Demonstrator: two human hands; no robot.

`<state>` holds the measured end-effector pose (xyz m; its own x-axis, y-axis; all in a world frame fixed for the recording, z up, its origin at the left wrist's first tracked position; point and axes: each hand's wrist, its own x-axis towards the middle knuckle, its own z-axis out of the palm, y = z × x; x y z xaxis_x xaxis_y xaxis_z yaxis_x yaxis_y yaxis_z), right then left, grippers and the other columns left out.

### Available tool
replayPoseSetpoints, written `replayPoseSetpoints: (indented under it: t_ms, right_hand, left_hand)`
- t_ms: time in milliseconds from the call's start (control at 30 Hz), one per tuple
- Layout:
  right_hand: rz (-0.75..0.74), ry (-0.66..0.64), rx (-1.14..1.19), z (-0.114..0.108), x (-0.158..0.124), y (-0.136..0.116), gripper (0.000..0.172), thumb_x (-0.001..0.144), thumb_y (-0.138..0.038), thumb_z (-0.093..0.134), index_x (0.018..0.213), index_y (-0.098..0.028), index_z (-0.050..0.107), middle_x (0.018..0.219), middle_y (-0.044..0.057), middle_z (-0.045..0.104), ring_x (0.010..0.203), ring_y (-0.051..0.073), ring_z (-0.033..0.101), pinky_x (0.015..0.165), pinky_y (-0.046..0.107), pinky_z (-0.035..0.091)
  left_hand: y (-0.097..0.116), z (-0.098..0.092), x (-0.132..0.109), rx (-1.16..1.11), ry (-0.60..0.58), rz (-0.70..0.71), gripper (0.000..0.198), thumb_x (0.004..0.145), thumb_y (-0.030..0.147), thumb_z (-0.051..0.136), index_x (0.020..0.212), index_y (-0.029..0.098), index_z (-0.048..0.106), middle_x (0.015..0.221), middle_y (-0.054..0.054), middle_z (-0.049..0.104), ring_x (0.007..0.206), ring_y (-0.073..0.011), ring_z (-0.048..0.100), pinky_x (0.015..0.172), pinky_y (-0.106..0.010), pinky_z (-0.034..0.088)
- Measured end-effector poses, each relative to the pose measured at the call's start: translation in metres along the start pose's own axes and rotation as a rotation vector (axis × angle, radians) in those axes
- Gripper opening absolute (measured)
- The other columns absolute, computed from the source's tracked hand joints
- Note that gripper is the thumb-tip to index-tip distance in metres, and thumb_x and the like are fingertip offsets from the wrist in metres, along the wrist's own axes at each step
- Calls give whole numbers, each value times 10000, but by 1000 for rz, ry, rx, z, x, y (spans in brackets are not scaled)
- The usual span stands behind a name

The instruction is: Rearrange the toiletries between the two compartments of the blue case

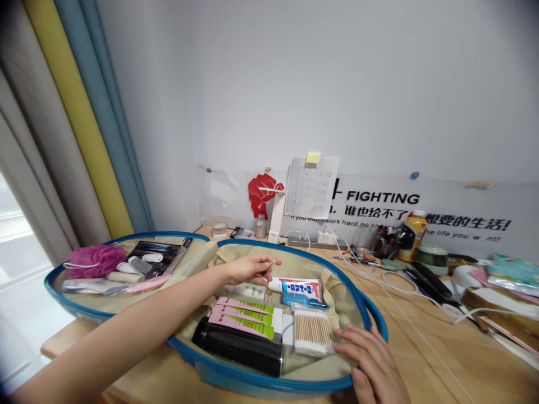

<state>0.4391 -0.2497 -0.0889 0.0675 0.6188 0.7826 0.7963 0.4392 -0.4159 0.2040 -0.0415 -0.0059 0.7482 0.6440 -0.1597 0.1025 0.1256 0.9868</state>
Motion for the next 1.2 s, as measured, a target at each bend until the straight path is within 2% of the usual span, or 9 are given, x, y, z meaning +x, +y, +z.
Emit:
replayPoseSetpoints:
  t_ms: [133,267,433,533,600,667,833,933,1200]
  right_hand:
    - [-92,-22,-55,-2,-1,10,327,903,-486,416,934,-294,678,1027,14,686,1001,198,622,1087,414,325]
    - [-113,-48,-91,-5,-2,17,356,908,-489,392,933,-282,680,1030,30,691,996,210,629,1077,432,342]
    - [-110,-73,-83,-5,-2,15,331,908,-472,412,942,-282,681,1046,25,687,1015,209,620,1085,431,327]
    - [-97,-43,-77,-5,-2,14,337,912,-463,402,933,-276,682,1048,29,685,1028,212,612,1084,435,327]
    - [-132,-68,-104,-6,-2,16,327,905,-458,416,935,-274,684,1042,31,690,1012,215,621,1064,425,352]
    - [-157,-87,-127,-8,-1,19,320,908,-446,412,949,-274,679,1048,31,690,1010,211,625,1061,417,357]
    - [-254,-139,-203,-12,0,26,288,901,-414,434,995,-283,672,1080,21,688,1022,196,633,1060,385,372]
    - [-237,-102,-210,-12,2,25,323,913,-426,394,966,-276,676,1052,30,697,997,206,644,1054,406,379]
    - [-359,-71,-250,-14,14,8,277,924,-381,391,981,-272,638,1013,-7,698,967,143,650,1022,291,379]
  left_hand:
    - [-4,-3,3,117,-14,54,340,807,363,673,1074,178,573,898,-13,580,839,-114,606,755,-270,459]
    - [-15,-4,11,344,51,148,269,862,291,588,1077,142,528,924,-63,659,785,-112,625,766,-276,466]
    - [-23,5,12,528,76,179,192,775,193,639,961,174,595,828,-17,663,743,-128,605,721,-256,460]
    - [-24,13,9,813,72,226,148,758,188,651,901,226,650,856,4,689,844,-161,614,782,-263,436]
    - [-26,17,10,1063,64,268,158,796,199,610,933,254,668,929,0,706,904,-177,621,797,-263,431]
    - [-30,19,13,1206,46,296,180,815,202,586,963,253,676,1018,-18,704,937,-191,629,803,-265,438]
    - [-41,19,19,1270,-8,313,207,790,176,614,970,235,698,1061,-35,705,988,-214,634,836,-273,443]
    - [-44,17,20,1286,-20,305,216,801,195,611,987,247,708,1057,-26,713,990,-207,640,824,-261,447]
    - [-35,17,13,1352,-87,201,236,834,310,593,1037,301,714,1081,25,715,981,-164,648,823,-215,448]
